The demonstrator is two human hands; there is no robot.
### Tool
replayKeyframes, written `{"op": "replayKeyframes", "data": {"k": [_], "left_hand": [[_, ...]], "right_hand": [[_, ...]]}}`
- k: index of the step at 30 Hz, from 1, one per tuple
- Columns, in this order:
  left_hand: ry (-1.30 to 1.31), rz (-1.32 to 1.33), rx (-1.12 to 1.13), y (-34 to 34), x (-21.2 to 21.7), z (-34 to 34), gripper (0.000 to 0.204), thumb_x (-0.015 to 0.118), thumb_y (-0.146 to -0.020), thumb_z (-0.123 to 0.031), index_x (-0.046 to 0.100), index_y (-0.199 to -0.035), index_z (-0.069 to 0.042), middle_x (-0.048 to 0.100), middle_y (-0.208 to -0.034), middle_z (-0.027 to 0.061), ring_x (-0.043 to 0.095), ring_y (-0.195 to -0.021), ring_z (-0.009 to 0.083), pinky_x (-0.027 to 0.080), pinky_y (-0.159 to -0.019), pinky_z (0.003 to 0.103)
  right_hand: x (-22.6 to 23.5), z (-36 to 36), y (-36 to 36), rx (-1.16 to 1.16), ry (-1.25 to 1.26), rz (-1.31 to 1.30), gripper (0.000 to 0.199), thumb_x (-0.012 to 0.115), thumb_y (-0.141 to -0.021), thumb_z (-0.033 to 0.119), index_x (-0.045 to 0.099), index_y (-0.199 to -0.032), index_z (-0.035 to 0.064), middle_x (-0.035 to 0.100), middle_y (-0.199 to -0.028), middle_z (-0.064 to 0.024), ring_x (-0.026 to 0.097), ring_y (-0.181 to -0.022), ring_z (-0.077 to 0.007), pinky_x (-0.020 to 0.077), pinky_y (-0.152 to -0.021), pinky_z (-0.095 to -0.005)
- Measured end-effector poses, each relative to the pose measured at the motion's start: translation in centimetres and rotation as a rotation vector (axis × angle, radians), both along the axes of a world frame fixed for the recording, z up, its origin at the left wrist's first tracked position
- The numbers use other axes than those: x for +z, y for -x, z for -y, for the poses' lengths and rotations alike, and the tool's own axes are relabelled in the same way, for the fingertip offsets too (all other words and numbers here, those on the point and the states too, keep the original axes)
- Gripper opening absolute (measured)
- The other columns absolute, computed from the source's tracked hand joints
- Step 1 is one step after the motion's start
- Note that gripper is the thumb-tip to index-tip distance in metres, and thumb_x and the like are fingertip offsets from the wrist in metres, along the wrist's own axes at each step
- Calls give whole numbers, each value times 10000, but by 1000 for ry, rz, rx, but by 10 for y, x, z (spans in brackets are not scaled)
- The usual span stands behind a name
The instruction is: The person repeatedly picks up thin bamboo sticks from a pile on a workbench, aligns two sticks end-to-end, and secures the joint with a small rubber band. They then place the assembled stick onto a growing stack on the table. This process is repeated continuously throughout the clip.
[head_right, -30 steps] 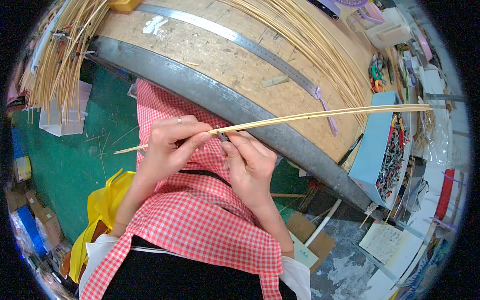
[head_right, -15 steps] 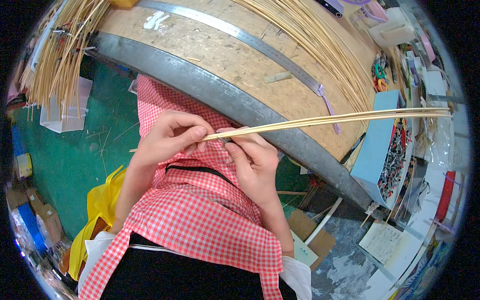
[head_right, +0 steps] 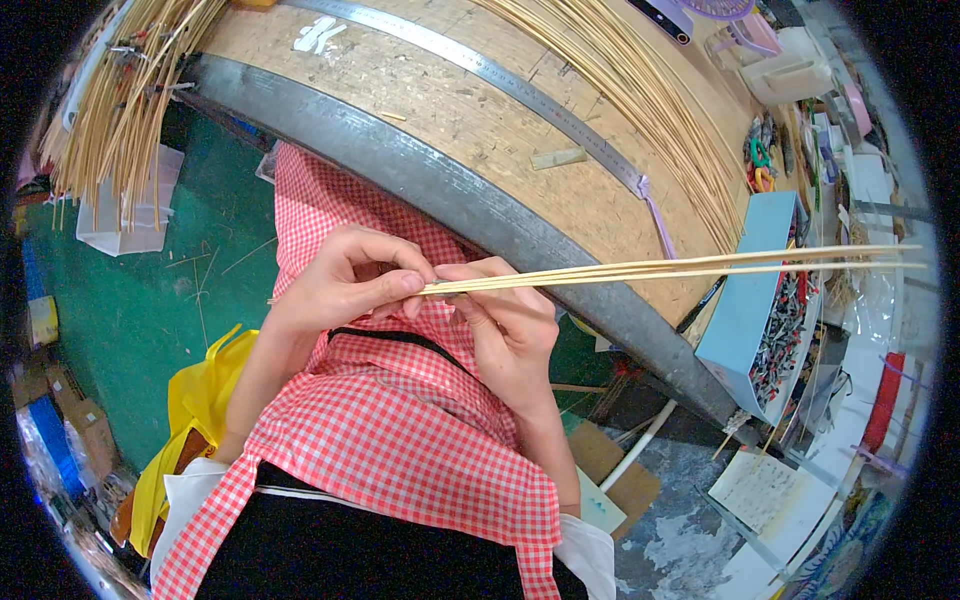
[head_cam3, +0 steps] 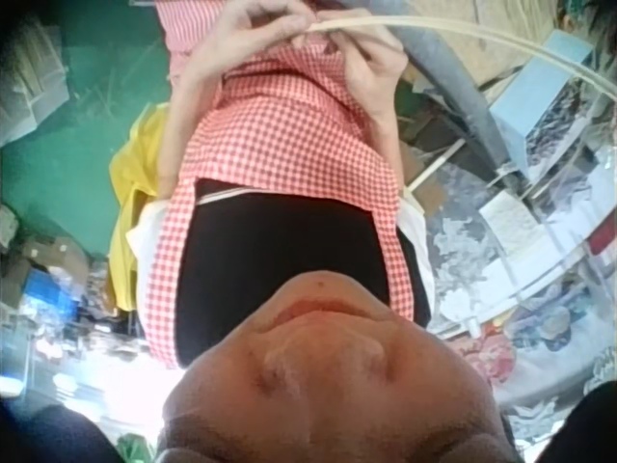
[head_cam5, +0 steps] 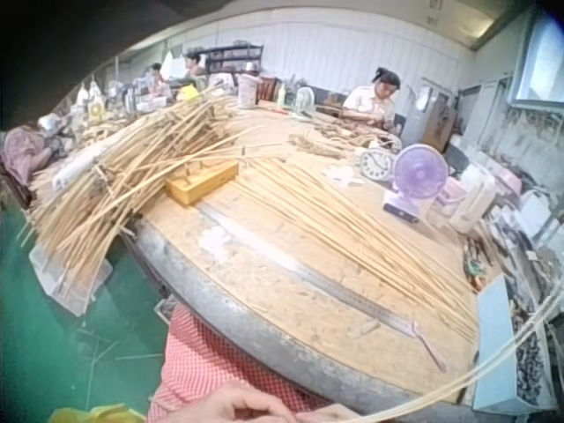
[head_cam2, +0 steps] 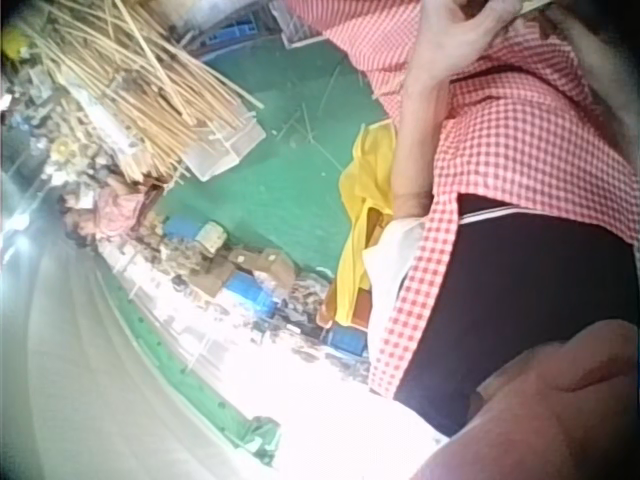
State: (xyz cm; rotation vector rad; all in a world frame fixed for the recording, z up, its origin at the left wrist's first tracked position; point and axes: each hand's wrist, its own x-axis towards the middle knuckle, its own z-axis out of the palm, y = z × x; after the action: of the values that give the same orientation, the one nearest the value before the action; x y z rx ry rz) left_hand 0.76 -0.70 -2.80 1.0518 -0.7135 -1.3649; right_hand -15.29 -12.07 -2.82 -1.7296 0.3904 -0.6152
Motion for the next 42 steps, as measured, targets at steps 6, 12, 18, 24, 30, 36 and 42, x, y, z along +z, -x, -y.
{"op": "replayKeyframes", "data": {"k": [6,12,18,24,30,36,42], "left_hand": [[90,-37,18,2,1,-1,163,603,-894,-90,654,-979,40,641,-766,43,579,-694,70,471,-598,203],[126,-32,45,4,-1,-2,162,603,-892,-84,652,-975,46,642,-774,44,590,-709,79,491,-626,209],[89,-77,48,1,-4,-3,148,605,-889,-84,652,-962,37,620,-737,22,557,-657,54,449,-566,191],[8,9,-30,-6,-13,-3,154,589,-893,-109,642,-934,30,598,-720,18,534,-643,47,414,-539,188],[168,470,280,-5,-1,3,214,616,-813,-72,647,-1002,25,665,-854,104,640,-853,202,504,-742,304],[363,993,400,18,42,19,302,709,-681,-31,686,-982,-16,664,-852,111,649,-792,240,514,-687,306],[450,1097,441,22,35,24,223,724,-663,-17,705,-885,-32,651,-751,98,635,-648,218,498,-550,289]], "right_hand": [[-1,0,1,7,36,24,159,597,-800,-88,652,-948,-67,664,-917,-177,645,-814,-236,509,-709,-293],[-3,-1,2,-12,91,50,173,592,-783,-108,650,-943,-75,668,-912,-186,653,-813,-260,517,-724,-314],[1,7,-2,41,185,95,209,620,-772,-73,635,-980,-87,653,-969,-197,636,-864,-282,505,-759,-331],[9,19,1,-57,-251,301,180,645,-757,-70,659,-937,-75,622,-911,-160,589,-752,-167,487,-661,-241],[9,6,-6,-133,-376,240,125,596,-789,-118,668,-884,-79,637,-757,-146,599,-631,-151,489,-539,-240],[-9,-17,-18,-237,-93,255,117,635,-796,-54,666,-909,-64,670,-795,-80,629,-760,-128,504,-673,-260],[2,-11,-13,-62,-7,77,155,652,-750,-53,648,-904,-45,658,-789,-87,622,-717,-152,489,-642,-261]]}}
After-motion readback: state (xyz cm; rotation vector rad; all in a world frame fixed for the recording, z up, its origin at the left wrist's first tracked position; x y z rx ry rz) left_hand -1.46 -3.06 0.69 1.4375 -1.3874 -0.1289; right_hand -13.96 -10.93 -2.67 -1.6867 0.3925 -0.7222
